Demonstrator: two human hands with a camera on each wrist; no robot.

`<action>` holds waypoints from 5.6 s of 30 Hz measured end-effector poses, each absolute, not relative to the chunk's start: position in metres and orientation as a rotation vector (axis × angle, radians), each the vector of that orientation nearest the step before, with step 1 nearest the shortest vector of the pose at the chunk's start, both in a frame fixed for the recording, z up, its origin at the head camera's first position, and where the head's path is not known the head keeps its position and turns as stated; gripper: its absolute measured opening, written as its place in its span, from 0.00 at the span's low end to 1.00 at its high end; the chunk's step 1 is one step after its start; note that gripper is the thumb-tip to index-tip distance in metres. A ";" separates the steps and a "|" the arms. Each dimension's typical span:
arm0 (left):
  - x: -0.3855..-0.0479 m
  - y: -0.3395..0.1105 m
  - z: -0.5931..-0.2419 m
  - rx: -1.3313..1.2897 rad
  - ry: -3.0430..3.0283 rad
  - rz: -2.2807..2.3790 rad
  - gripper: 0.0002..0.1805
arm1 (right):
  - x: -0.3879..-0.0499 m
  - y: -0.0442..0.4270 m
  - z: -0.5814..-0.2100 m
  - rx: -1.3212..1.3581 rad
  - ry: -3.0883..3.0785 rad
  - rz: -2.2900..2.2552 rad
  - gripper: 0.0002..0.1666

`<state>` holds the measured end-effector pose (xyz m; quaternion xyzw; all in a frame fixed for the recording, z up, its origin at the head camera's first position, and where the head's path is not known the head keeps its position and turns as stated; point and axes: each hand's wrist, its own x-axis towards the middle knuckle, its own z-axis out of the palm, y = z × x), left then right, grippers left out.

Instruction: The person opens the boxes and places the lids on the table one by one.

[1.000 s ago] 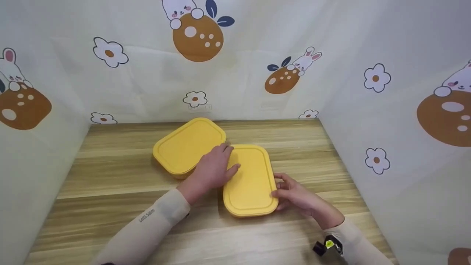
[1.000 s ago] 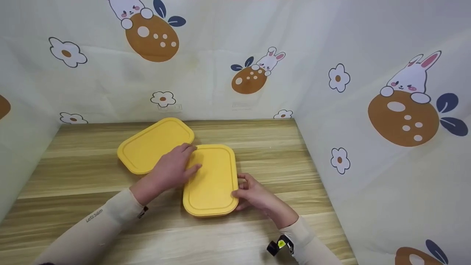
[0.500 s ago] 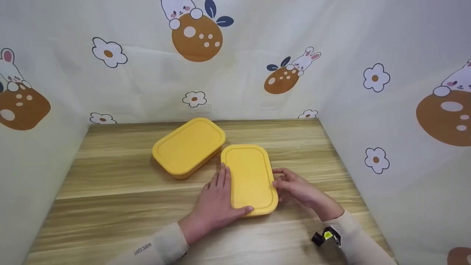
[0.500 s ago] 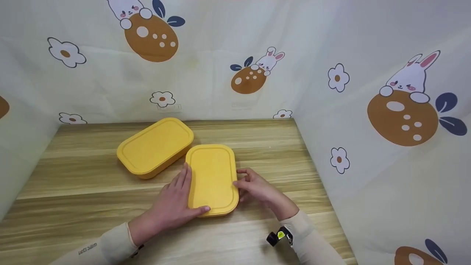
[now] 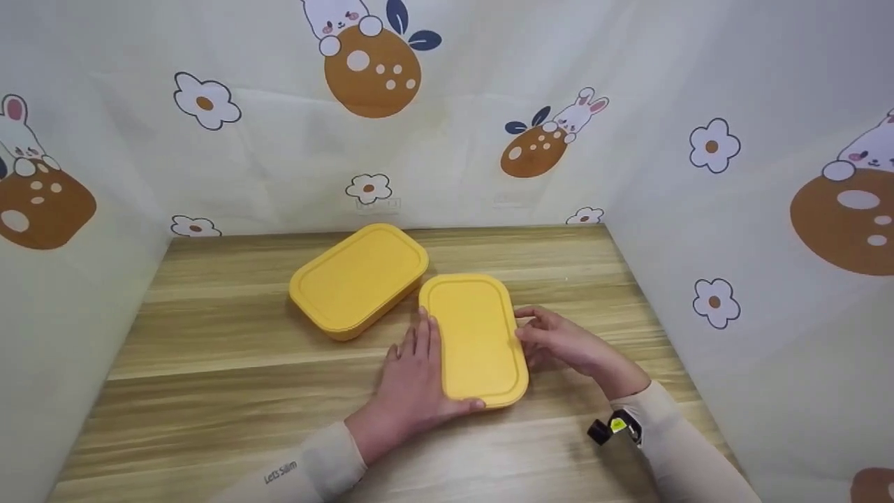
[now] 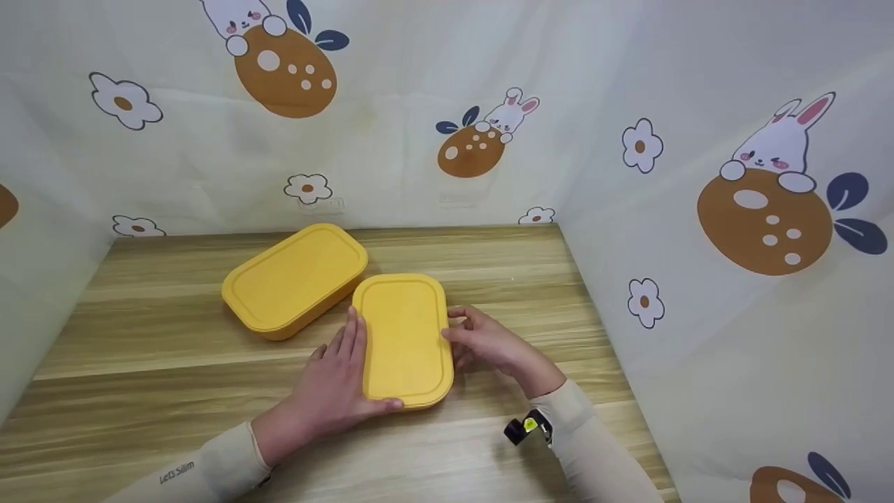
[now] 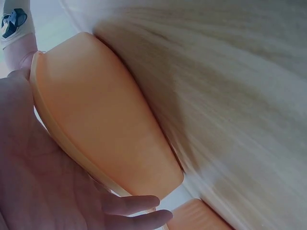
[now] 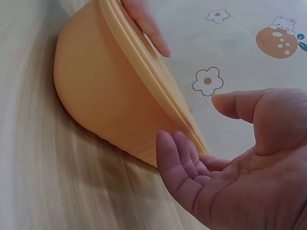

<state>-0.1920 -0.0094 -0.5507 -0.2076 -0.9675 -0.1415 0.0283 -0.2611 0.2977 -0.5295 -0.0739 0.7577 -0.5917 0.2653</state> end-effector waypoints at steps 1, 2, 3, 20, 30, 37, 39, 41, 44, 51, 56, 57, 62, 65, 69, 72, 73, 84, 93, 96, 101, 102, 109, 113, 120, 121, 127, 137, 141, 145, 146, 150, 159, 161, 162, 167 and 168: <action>-0.192 -0.009 -0.550 -0.635 -2.990 -0.433 0.87 | -0.263 0.298 -0.529 -0.209 2.060 -1.582 0.38; -0.192 -0.009 -0.550 -0.629 -2.994 -0.431 0.87 | -0.264 0.298 -0.528 -0.207 2.071 -1.565 0.38; -0.191 -0.009 -0.551 -0.623 -2.997 -0.435 0.87 | -0.265 0.298 -0.527 -0.205 2.081 -1.549 0.38; -0.193 -0.007 -0.551 -0.584 -3.020 -0.364 0.88 | -0.310 0.291 -0.523 -0.176 2.255 -1.414 0.36; -0.191 -0.007 -0.549 -0.590 -3.024 -0.377 0.88 | -0.328 0.277 -0.523 -0.180 2.467 -1.340 0.31; -0.192 -0.007 -0.548 -0.606 -3.023 -0.372 0.87 | -0.342 0.269 -0.526 -0.311 2.640 -1.206 0.31; -0.192 -0.007 -0.548 -0.609 -3.019 -0.375 0.87 | -0.345 0.268 -0.527 -0.365 2.673 -1.180 0.32; -0.192 -0.007 -0.548 -0.611 -3.016 -0.377 0.86 | -0.348 0.265 -0.527 -0.403 2.688 -1.162 0.31; -0.192 -0.007 -0.550 -0.608 -3.012 -0.393 0.86 | -0.352 0.259 -0.527 -0.422 2.681 -1.156 0.31; -0.192 -0.005 -0.551 -0.608 -3.015 -0.389 0.86 | -0.355 0.247 -0.522 -0.458 2.680 -1.135 0.34; -0.192 -0.004 -0.550 -0.611 -3.023 -0.392 0.86 | -0.354 0.239 -0.514 -0.486 2.684 -1.011 0.42; -0.192 -0.005 -0.550 -0.610 -3.025 -0.393 0.86 | -0.354 0.238 -0.512 -0.489 2.684 -0.974 0.44; -0.192 -0.005 -0.548 -0.609 -3.035 -0.405 0.86 | -0.354 0.231 -0.505 -0.492 2.689 -0.825 0.50; -0.192 -0.005 -0.548 -0.612 -3.044 -0.399 0.86 | -0.354 0.228 -0.503 -0.500 2.696 -0.802 0.49; -0.192 -0.006 -0.547 -0.613 -3.052 -0.416 0.87 | -0.355 0.226 -0.501 -0.511 2.705 -0.791 0.48; -0.192 -0.006 -0.546 -0.615 -3.054 -0.424 0.87 | -0.354 0.224 -0.500 -0.497 2.714 -0.771 0.48; -0.192 -0.006 -0.546 -0.617 -3.051 -0.417 0.87 | -0.354 0.223 -0.499 -0.491 2.719 -0.764 0.48; -0.192 -0.006 -0.547 -0.613 -3.043 -0.412 0.87 | -0.349 0.211 -0.492 -0.439 2.783 -0.660 0.43; -0.191 -0.005 -0.546 -0.613 -3.069 -0.400 0.87 | -0.348 0.208 -0.490 -0.411 2.800 -0.611 0.43; -0.191 -0.005 -0.546 -0.611 -3.078 -0.395 0.87 | -0.347 0.213 -0.492 -0.436 2.785 -0.651 0.44; -0.191 -0.003 -0.546 -0.608 -3.087 -0.358 0.87 | -0.345 0.225 -0.493 -0.429 2.706 -0.746 0.50; -0.191 -0.003 -0.546 -0.607 -3.085 -0.357 0.87 | -0.344 0.227 -0.493 -0.413 2.686 -0.767 0.52; -0.192 -0.004 -0.548 -0.595 -3.089 -0.380 0.87 | -0.342 0.228 -0.488 -0.375 2.630 -0.757 0.59; -0.192 -0.004 -0.548 -0.598 -3.089 -0.403 0.87 | -0.339 0.222 -0.483 -0.340 2.649 -0.712 0.59; -0.192 -0.004 -0.546 -0.591 -3.099 -0.397 0.88 | -0.335 0.213 -0.478 -0.311 2.685 -0.660 0.56; -0.192 -0.004 -0.546 -0.591 -3.101 -0.395 0.88 | -0.335 0.213 -0.478 -0.309 2.683 -0.671 0.55; -0.192 -0.003 -0.545 -0.590 -3.094 -0.411 0.87 | -0.343 0.218 -0.480 -0.359 2.646 -0.655 0.56; -0.191 -0.003 -0.544 -0.570 -3.118 -0.450 0.88 | -0.362 0.218 -0.475 -0.602 2.532 -0.501 0.56; -0.190 -0.004 -0.543 -0.567 -3.121 -0.448 0.88 | -0.362 0.214 -0.474 -0.625 2.565 -0.414 0.54; -0.190 -0.004 -0.544 -0.574 -3.129 -0.436 0.88 | -0.361 0.209 -0.474 -0.589 2.587 -0.387 0.52; -0.190 -0.004 -0.544 -0.574 -3.127 -0.435 0.88 | -0.360 0.208 -0.473 -0.582 2.591 -0.382 0.52; -0.190 -0.005 -0.544 -0.572 -3.118 -0.455 0.88 | -0.359 0.205 -0.472 -0.574 2.602 -0.389 0.51; -0.191 -0.003 -0.543 -0.569 -3.106 -0.435 0.87 | -0.361 0.219 -0.475 -0.567 2.596 -0.461 0.53; -0.191 -0.002 -0.544 -0.572 -3.101 -0.437 0.87 | -0.360 0.224 -0.476 -0.556 2.611 -0.519 0.51; -0.191 -0.002 -0.544 -0.573 -3.099 -0.434 0.87 | -0.359 0.226 -0.477 -0.543 2.617 -0.551 0.49; -0.190 -0.003 -0.543 -0.574 -3.100 -0.398 0.87 | -0.356 0.227 -0.475 -0.523 2.645 -0.599 0.44; -0.190 -0.003 -0.543 -0.574 -3.100 -0.388 0.87 | -0.356 0.226 -0.475 -0.527 2.651 -0.592 0.44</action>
